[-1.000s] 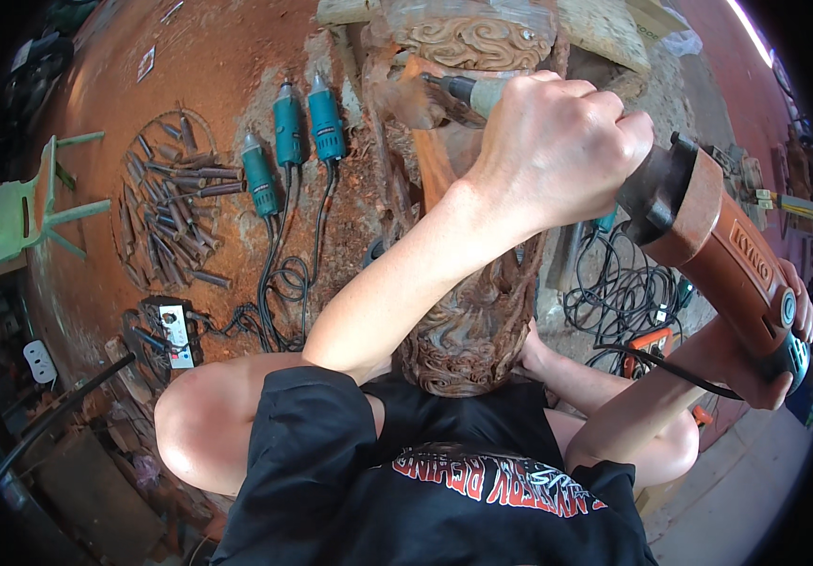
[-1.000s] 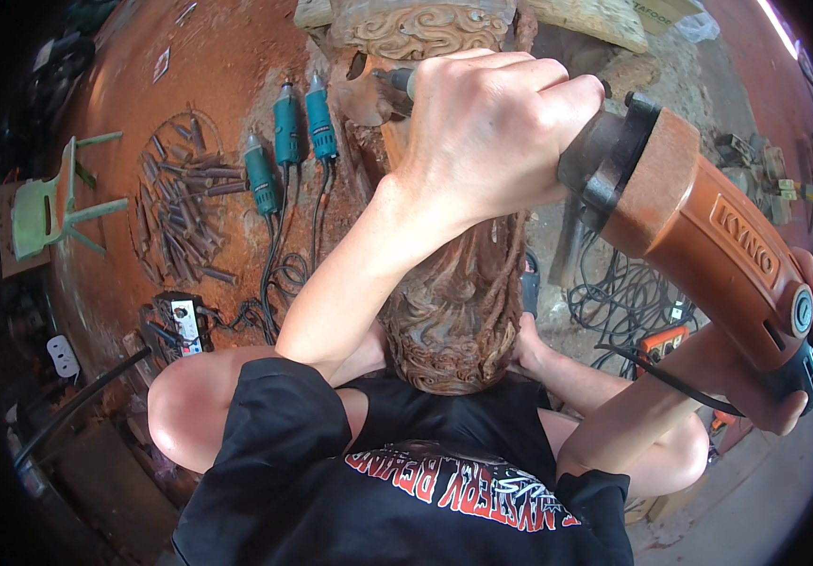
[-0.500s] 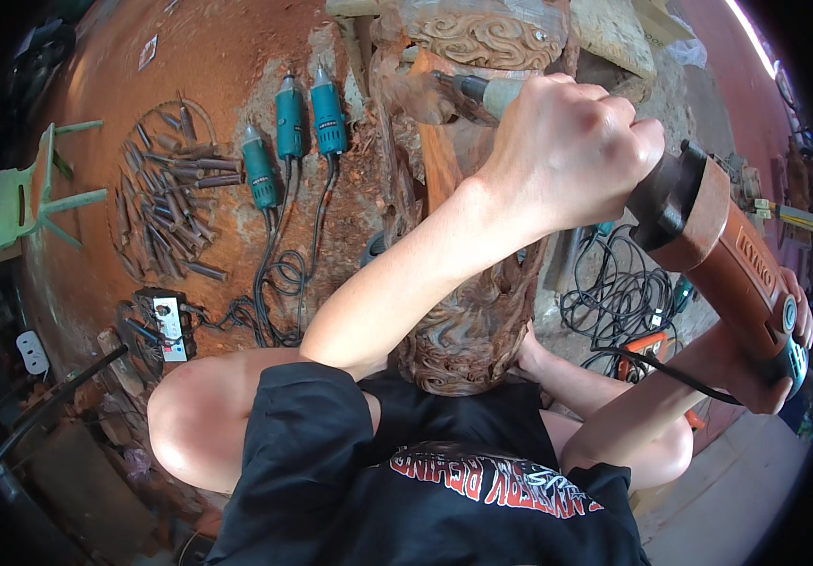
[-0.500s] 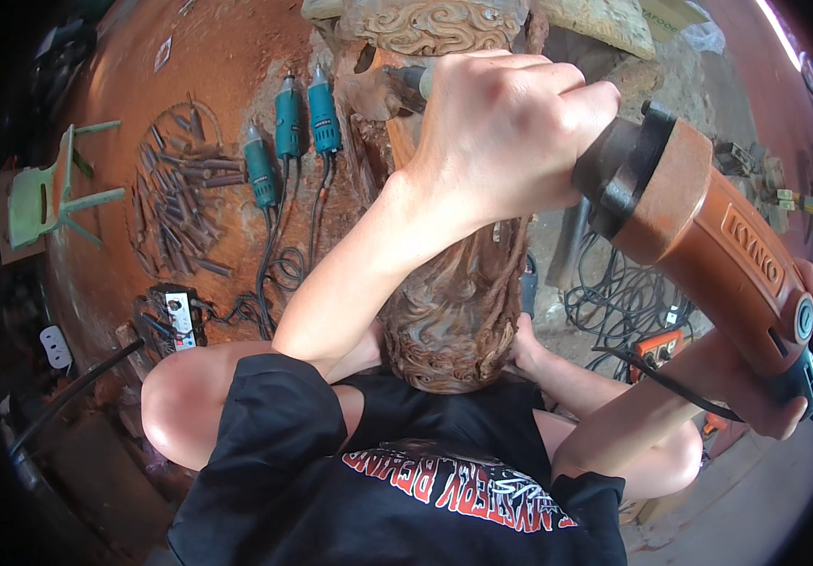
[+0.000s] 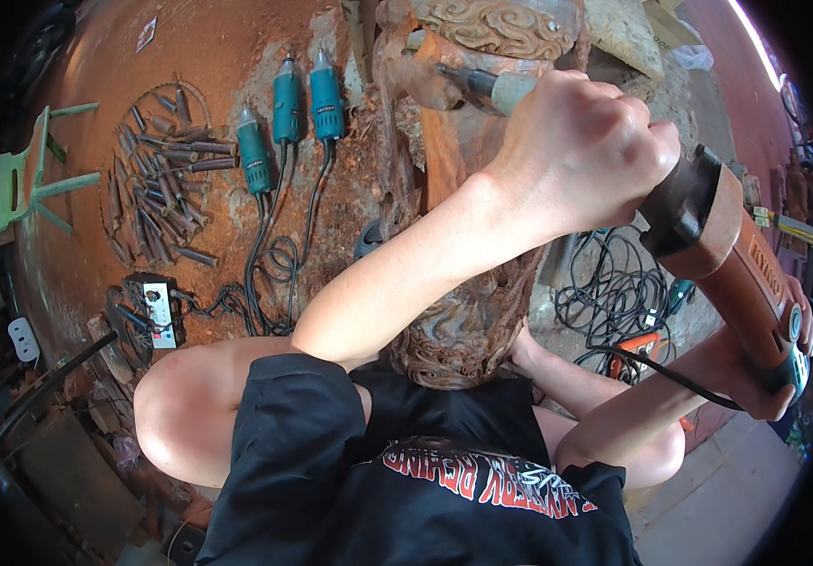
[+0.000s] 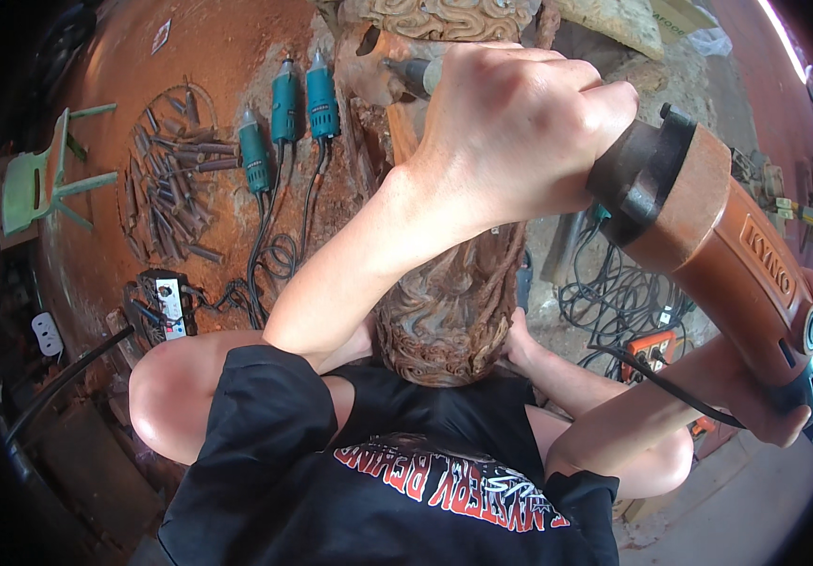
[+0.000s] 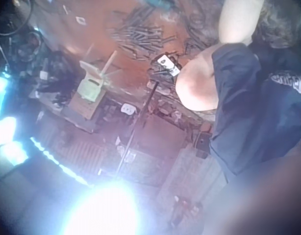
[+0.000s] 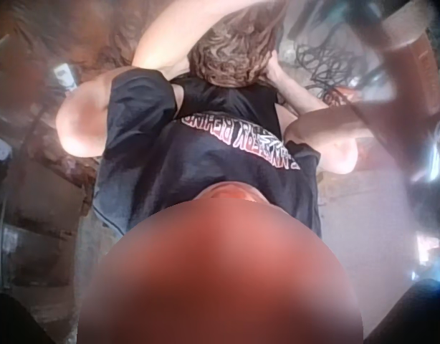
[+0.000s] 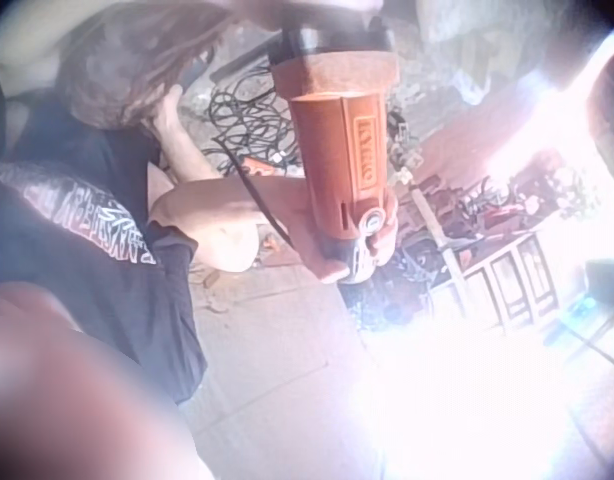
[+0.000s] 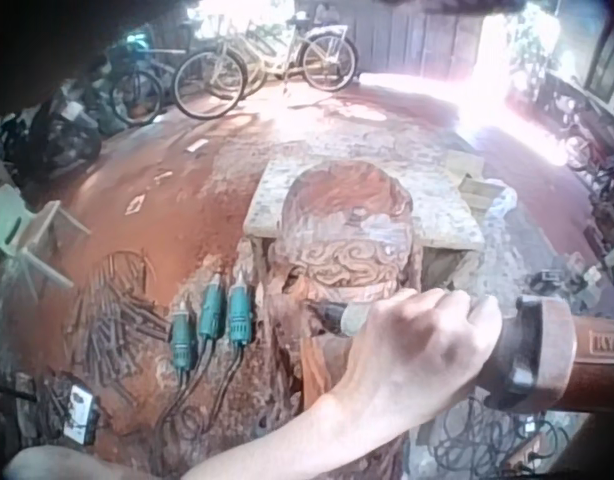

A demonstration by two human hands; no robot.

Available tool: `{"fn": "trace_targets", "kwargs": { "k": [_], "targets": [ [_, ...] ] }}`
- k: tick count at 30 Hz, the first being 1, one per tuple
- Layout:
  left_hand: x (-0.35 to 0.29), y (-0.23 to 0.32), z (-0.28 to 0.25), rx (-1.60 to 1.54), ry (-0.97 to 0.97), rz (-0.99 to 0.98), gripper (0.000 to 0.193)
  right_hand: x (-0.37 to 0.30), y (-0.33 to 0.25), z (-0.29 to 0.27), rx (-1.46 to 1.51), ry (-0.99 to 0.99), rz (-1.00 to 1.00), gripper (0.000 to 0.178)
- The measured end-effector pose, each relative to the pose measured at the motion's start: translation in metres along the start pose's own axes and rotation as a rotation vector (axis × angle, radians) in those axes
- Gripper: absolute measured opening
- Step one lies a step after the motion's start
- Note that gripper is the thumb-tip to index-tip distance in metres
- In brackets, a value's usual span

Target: The person is carving a wooden sculpture using a rotary tool. They are seated on the floor, holding the tool with both hands and carefully shaping the wood. The person switches to a different rotary tool towards the end of the clip.

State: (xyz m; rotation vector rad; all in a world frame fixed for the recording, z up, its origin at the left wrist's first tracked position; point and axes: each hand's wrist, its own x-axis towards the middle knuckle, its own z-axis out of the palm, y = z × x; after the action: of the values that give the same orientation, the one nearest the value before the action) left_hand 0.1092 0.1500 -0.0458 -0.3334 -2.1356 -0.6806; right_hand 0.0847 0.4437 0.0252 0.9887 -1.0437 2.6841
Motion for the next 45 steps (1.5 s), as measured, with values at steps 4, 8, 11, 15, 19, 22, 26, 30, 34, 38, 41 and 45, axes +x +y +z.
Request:
{"fn": "trace_targets", "kwargs": {
  "k": [4,8,11,15,19,22,26,30,34,38,41,45],
  "targets": [
    [-0.001,0.001,0.001,0.021,-0.013,-0.008,0.02,0.003,-0.007,-0.009,-0.436,0.377,-0.206,0.068],
    [0.001,0.003,-0.001,0.02,-0.012,-0.009,0.019,0.005,-0.017,-0.017,-0.06,0.237,-0.089,0.065],
    [0.003,0.005,-0.003,0.0,0.012,0.017,0.015,0.01,-0.029,-0.028,-0.021,0.173,-0.104,0.064],
    [0.003,0.006,-0.004,0.006,0.019,0.03,0.012,0.009,-0.022,-0.018,-0.31,0.326,-0.239,0.063],
    [0.001,0.007,-0.006,0.003,0.031,0.024,0.011,0.007,-0.038,-0.031,-0.299,0.348,-0.173,0.07],
    [0.002,0.009,-0.006,0.009,0.032,0.025,0.011,0.001,-0.028,-0.019,-0.594,0.348,-0.194,0.077],
    [0.005,0.006,-0.006,-0.004,0.024,0.049,0.012,0.001,-0.028,-0.019,-0.61,0.393,-0.276,0.077],
    [0.002,0.006,0.0,-0.03,0.01,0.049,0.012,0.002,-0.035,-0.028,-0.437,0.329,-0.277,0.073],
    [0.001,0.01,0.0,-0.011,0.04,0.032,0.012,0.007,-0.047,-0.039,-0.325,0.333,-0.243,0.07],
    [0.003,0.012,-0.006,0.013,0.027,0.037,0.011,0.003,-0.03,-0.019,-0.472,0.383,-0.295,0.068],
    [0.005,0.01,-0.004,-0.036,0.025,0.061,0.01,0.004,-0.033,-0.017,-0.462,0.38,-0.309,0.066],
    [0.002,0.01,-0.002,-0.037,-0.004,0.047,0.009,0.002,-0.049,-0.041,-0.042,0.266,-0.146,0.066]
  ]
}}
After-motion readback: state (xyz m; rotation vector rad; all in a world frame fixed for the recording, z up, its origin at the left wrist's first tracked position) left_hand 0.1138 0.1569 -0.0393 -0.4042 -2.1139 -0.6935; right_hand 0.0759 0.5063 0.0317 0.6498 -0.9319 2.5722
